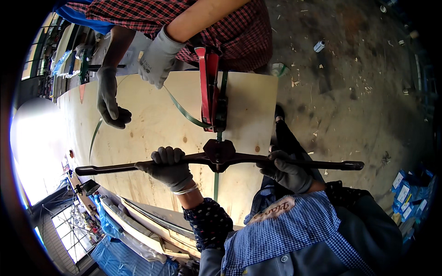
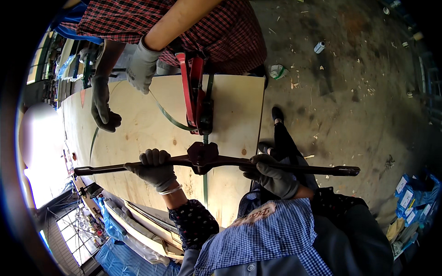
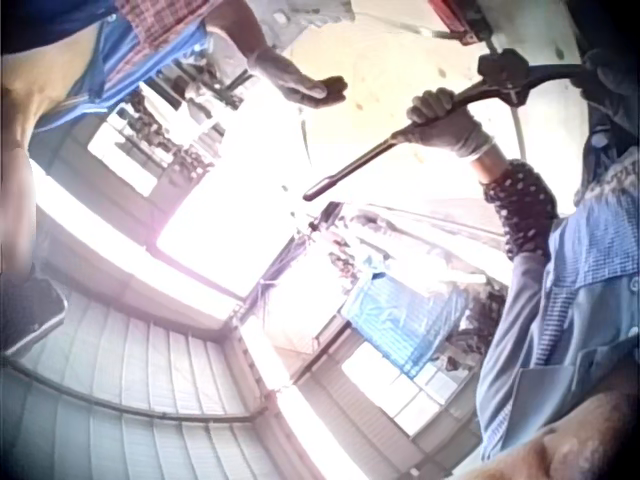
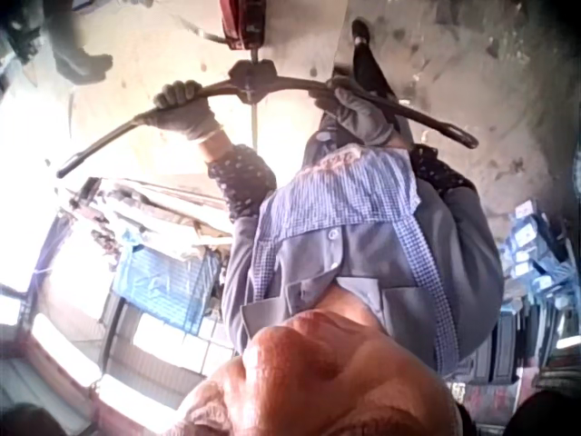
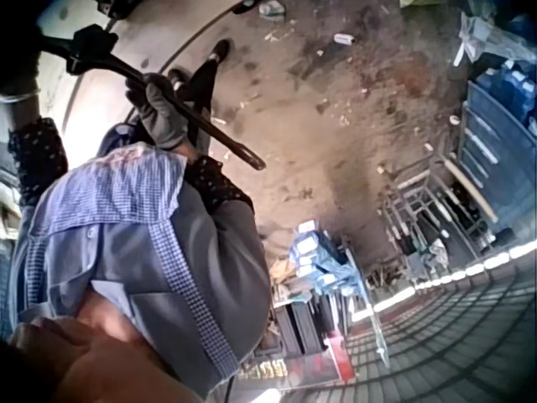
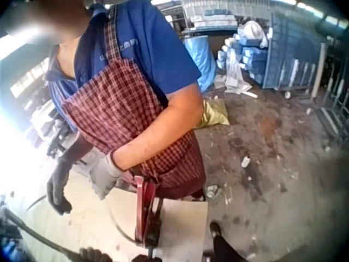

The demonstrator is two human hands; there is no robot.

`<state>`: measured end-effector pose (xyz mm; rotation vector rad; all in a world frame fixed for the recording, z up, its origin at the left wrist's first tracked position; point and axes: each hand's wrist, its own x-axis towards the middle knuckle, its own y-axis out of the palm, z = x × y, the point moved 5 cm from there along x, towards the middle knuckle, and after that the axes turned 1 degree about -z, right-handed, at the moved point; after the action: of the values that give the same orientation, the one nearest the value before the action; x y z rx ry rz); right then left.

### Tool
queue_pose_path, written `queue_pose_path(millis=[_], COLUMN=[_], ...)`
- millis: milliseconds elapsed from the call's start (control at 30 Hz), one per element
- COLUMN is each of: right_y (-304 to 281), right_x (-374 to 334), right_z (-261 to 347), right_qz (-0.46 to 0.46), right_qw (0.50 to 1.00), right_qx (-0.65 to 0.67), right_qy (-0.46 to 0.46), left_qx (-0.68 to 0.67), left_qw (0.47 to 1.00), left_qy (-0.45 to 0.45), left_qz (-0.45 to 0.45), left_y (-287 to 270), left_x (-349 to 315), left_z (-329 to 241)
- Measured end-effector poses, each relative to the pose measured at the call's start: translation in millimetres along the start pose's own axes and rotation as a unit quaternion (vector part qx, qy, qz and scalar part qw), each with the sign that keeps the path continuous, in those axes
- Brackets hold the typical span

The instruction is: The person positions a green strap on a large wooden board and uses a red strap tensioner to secure it. They then use a large metal pry bar to tighten the strap further. The person repeats this process, moving to different sections of the board to secure additional straps.

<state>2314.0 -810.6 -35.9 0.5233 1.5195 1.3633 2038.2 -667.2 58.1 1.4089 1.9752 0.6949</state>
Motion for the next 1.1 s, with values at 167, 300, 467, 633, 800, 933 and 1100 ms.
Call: queue_pose_path(millis=[167, 300, 467, 633, 800, 933, 1100], right_y=[-2, 0, 3, 3, -10, 7, 56], right_x=[5, 10, 6, -34, -126, -155, -152], right_z=[1, -2, -3, 45, 122, 147, 158], right_qz=[-0.004, -0.012, -0.051, -0.012, -0.001, -0.021, 0.067], right_qw=[1.000, 1.000, 0.996, 0.988, 0.968, 0.938, 0.900], right_qx=[0.000, -0.009, -0.071, -0.139, -0.152, -0.191, -0.306], right_qy=[0.001, 0.002, -0.007, -0.073, -0.202, -0.290, -0.304], left_qx=[-0.017, -0.009, -0.007, 0.016, -0.035, -0.021, 0.200], left_qw=[0.999, 0.999, 0.996, 0.987, 0.985, 0.994, 0.978], left_qy=[-0.018, -0.017, -0.040, -0.026, -0.036, -0.016, 0.056], left_qz=[0.023, -0.025, -0.085, -0.155, -0.163, -0.103, -0.022], left_y=[-8, -21, -35, -48, -60, -93, -61], left_x=[11, 17, 26, 29, 29, 42, 45], left_z=[6, 9, 13, 13, -9, -64, -124])
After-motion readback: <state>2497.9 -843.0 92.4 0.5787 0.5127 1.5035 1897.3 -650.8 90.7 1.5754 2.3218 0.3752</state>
